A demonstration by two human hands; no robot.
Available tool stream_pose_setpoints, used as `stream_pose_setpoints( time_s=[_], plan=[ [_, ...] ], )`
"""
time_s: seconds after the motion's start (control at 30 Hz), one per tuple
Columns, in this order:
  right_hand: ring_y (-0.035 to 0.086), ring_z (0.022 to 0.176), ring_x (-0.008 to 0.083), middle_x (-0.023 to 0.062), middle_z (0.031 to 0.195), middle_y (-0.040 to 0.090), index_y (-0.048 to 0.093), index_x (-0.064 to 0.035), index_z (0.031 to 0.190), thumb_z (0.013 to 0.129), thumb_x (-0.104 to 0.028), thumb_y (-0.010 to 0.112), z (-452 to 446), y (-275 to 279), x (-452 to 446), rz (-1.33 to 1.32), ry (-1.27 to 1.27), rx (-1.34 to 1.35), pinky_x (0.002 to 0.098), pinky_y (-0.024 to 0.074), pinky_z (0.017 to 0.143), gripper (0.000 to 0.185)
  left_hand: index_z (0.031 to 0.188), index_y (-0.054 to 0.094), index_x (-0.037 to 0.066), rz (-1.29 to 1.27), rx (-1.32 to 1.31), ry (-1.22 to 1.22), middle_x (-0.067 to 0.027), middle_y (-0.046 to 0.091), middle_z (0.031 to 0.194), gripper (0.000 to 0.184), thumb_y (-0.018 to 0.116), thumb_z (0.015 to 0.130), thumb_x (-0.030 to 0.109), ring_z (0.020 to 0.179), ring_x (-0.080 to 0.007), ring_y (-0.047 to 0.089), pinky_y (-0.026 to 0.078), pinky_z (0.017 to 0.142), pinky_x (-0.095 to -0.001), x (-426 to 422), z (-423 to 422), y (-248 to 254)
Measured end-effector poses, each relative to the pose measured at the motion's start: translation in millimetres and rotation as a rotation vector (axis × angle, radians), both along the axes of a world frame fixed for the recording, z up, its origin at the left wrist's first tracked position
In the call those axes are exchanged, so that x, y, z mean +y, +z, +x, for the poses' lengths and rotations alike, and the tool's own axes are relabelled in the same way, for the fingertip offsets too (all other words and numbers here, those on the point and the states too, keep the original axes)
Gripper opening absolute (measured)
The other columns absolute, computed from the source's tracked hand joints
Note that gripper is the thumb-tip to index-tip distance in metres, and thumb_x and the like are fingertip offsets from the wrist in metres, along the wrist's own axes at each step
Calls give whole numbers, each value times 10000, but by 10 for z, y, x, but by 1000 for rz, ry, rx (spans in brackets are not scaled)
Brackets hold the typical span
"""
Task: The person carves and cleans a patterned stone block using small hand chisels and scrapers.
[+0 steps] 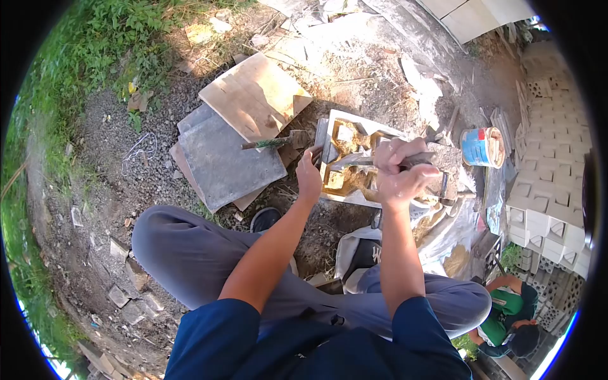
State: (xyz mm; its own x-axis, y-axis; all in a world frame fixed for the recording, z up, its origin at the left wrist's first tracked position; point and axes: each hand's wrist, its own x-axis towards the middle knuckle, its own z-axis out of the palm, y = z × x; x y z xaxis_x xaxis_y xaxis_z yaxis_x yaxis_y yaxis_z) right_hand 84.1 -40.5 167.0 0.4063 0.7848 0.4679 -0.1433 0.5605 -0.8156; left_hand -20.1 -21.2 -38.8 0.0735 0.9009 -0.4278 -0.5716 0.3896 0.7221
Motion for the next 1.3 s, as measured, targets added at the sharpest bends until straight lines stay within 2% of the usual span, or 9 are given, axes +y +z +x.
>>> stream_pose_setpoints(
  time_s=[0.37, 0.47, 0.53, 0.63, 0.77, 0.9, 1.17, 1.2, 1.3],
  plan=[
    [259, 447, 101, -23, 525, 322, 422, -77, 736, 831, -841, 400, -109, -264, -9, -106, -142, -76, 289, 209, 432, 770, 1237, 583, -87, 26, 118, -77, -182, 645, 1199, 485, 282, 1052, 246, 1095, -233, 621, 460, 991, -351, -60, -69, 49],
    [261, 453, 105, -22, 528, 313, 414, -76, 732, 828, -842, 406, -69, -115, -10, -172, -181, -16, 286, 210, 442, 772, 1240, 581, -88, 34, 94, -56, -185, 646, 1197, 487, 283, 1049, 246, 1102, -241, 621, 462, 995, -357, 5, 14, 59],
    [381, 459, 113, 48, 633, 429, 401, -29, 702, 943, -656, 460, 11, 2, -49, 77, 60, 28, 260, 297, 411, 674, 1261, 549, -65, 86, 165, -108, -184, 617, 1239, 479, 259, 1049, 252, 1153, -246, 595, 446, 1032, -363, 5, -39, -44],
    [355, 444, 99, 17, 573, 378, 419, -26, 700, 940, -689, 431, -195, -198, 72, 15, -189, -7, 254, 264, 407, 705, 1262, 549, -66, 56, 98, -110, -187, 608, 1255, 483, 258, 1046, 253, 1159, -252, 592, 444, 1034, -362, 0, -35, -37],
    [328, 442, 86, -6, 546, 334, 431, -15, 699, 927, -713, 427, 3, -19, -25, 148, 75, 41, 253, 234, 405, 734, 1251, 555, -69, 37, 147, -95, -186, 616, 1247, 478, 268, 1042, 251, 1160, -246, 592, 441, 1033, -367, 20, -12, -48],
    [291, 440, 77, -35, 528, 301, 446, -30, 703, 874, -775, 433, -93, 17, -3, -18, -186, -3, 254, 218, 414, 765, 1194, 598, -100, 58, 142, -66, -200, 646, 1179, 488, 277, 1038, 233, 1113, -259, 617, 452, 1005, -368, -4, -15, -13],
    [324, 442, 101, 7, 563, 362, 448, -9, 704, 917, -677, 486, -39, -191, 14, -32, -21, 57, 265, 265, 411, 702, 1208, 584, -103, 46, 146, -36, -201, 648, 1172, 470, 280, 1030, 208, 1108, -261, 622, 457, 1000, -368, -2, 0, 46],
    [261, 439, 87, -27, 510, 316, 442, -61, 733, 865, -816, 387, -120, -18, 21, -169, -171, -58, 268, 200, 431, 768, 1254, 550, -72, 77, 195, -117, -195, 612, 1244, 481, 247, 1032, 230, 1152, -257, 594, 448, 1023, -369, 2, -36, 54],
    [261, 442, 87, -22, 518, 316, 451, -65, 735, 865, -808, 402, -151, -80, -102, -36, -152, 73, 270, 207, 436, 756, 1253, 553, -68, 59, 154, -133, -192, 607, 1252, 482, 248, 1032, 233, 1169, -260, 580, 440, 1031, -372, 6, -58, 44]
  ],
)
